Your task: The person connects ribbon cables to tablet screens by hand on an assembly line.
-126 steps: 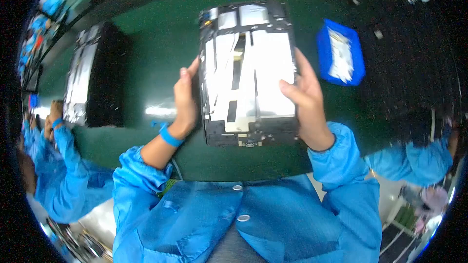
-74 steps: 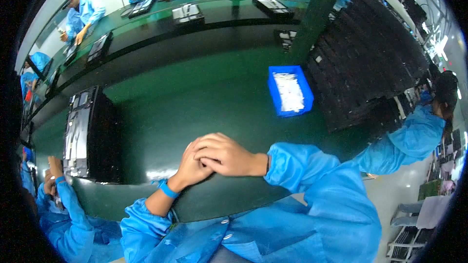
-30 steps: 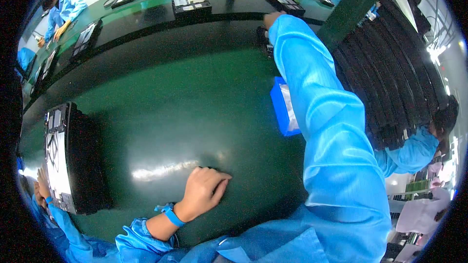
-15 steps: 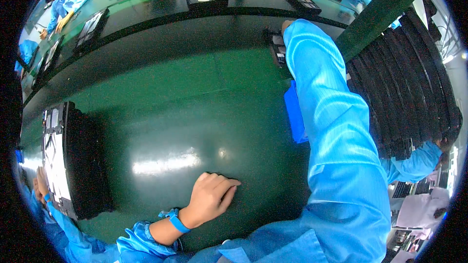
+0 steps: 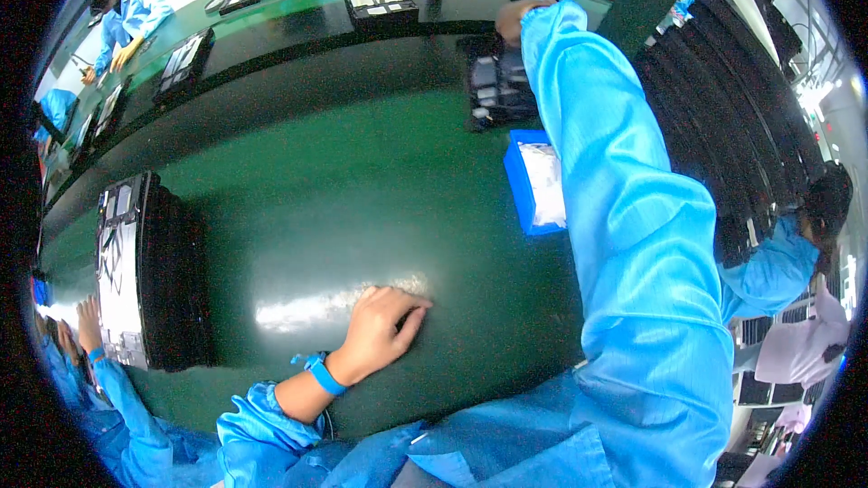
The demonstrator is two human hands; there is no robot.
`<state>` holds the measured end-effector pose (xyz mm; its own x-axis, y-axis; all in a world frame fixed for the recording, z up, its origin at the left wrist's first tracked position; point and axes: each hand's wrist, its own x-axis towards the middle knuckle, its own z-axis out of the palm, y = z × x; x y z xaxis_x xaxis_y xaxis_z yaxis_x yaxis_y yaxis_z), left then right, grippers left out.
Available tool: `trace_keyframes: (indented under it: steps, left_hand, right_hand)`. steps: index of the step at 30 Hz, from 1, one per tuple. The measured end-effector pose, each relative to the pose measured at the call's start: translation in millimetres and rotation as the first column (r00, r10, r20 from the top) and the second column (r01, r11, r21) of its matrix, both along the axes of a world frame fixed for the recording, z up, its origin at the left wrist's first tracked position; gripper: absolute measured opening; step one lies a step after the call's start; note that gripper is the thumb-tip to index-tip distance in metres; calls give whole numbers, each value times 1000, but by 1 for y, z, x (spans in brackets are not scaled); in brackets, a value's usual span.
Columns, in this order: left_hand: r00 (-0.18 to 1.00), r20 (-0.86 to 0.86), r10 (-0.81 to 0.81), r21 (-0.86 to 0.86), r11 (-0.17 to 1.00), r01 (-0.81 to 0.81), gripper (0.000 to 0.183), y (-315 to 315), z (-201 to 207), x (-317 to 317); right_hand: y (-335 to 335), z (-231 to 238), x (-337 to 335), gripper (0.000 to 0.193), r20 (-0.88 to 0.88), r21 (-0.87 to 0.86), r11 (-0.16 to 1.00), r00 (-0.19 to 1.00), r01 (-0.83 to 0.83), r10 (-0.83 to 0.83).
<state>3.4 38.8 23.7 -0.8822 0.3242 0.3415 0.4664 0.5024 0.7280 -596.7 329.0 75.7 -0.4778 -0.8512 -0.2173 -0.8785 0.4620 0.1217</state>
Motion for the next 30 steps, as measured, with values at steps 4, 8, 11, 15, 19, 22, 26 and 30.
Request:
trace_keyframes:
  steps: [4,8,11,15,19,22,26,30]
  left_hand:
    - [997,45,70,13,997,-71,10,-6,-3,8]
    - [982,174,71,207,972,-107,16,0,-6,5]
    - [958,244,148,471,846,-251,48,0,-10,0]
    - [972,136,190,608,759,-233,101,-7,-4,0]
    - [989,140,51,624,771,-128,110,-4,10,16]
    - [985,138,105,461,873,-158,110,0,12,43]
    - [899,439,-3,589,756,-285,109,-6,11,72]
    - [932,344,115,211,958,-196,112,-14,8,96]
  right_hand:
    - [-115,125,187,40,14,-68,879,881,472,-473]
    - [-92,142,224,52,460,-530,628,816,569,-351]
    - [-98,121,279,42,742,-623,314,668,717,-55]
    - [-111,77,366,34,893,-434,171,399,884,207]
    - [-108,25,423,38,872,-336,57,288,940,396]
    - [-112,8,473,49,902,-300,-36,295,953,315]
    - [-99,-27,520,53,917,-283,-63,289,957,275]
    - [-89,-41,545,51,926,-243,-80,256,967,277]
